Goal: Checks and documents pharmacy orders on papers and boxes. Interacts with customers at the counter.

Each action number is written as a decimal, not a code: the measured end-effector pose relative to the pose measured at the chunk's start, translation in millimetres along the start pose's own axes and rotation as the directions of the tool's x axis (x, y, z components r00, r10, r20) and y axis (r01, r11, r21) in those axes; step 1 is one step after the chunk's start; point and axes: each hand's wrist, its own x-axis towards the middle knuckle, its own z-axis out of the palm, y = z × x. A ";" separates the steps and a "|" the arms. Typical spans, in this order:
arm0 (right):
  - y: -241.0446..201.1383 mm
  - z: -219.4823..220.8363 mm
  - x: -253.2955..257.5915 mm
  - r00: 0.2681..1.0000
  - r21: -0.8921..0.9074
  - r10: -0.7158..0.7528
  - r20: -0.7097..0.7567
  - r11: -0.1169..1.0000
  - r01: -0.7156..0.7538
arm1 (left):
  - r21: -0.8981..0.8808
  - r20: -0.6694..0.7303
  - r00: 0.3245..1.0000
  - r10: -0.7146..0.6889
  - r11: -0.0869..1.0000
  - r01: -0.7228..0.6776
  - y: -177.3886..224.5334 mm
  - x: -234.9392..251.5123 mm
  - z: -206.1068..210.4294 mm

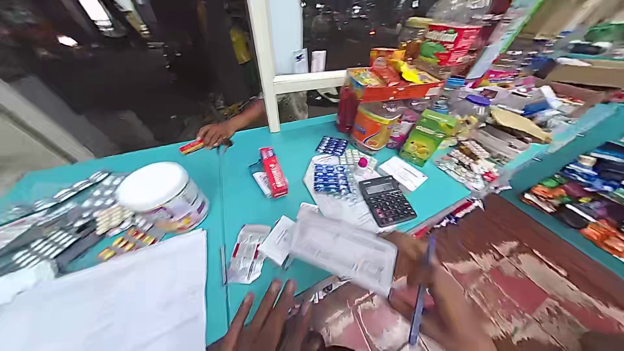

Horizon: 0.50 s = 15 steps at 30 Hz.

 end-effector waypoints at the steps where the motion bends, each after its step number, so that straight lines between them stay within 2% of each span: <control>1: -8.9 12.1 1.8 0.993 0.097 -0.044 0.114 0.995 0.033 | 0.073 -0.003 1.000 -0.022 0.997 0.022 6.9 8.0 -0.9; 3: -22.0 34.1 5.8 0.946 0.328 -0.151 0.285 0.943 0.052 | 0.155 0.012 0.995 -0.099 0.983 0.096 16.9 9.2 -4.5; 5: -24.9 48.6 12.2 0.907 0.511 -0.204 0.368 0.859 -0.014 | 0.157 0.019 0.985 -0.173 0.973 0.168 18.1 -0.1 -6.0; 8: -18.4 65.8 15.5 0.899 0.701 -0.146 0.412 0.682 -0.211 | 0.125 -0.022 0.964 -0.264 0.956 0.265 19.5 -23.3 -6.2; 11: -18.9 91.6 11.6 0.883 0.754 -0.046 0.467 0.541 -0.371 | 0.182 -0.059 0.930 -0.362 0.912 0.367 27.9 -45.9 -7.6; 15: -28.8 119.7 9.6 0.807 0.754 -0.104 0.582 0.441 -0.487 | 0.302 -0.078 0.895 -0.439 0.845 0.441 33.0 -76.2 -13.4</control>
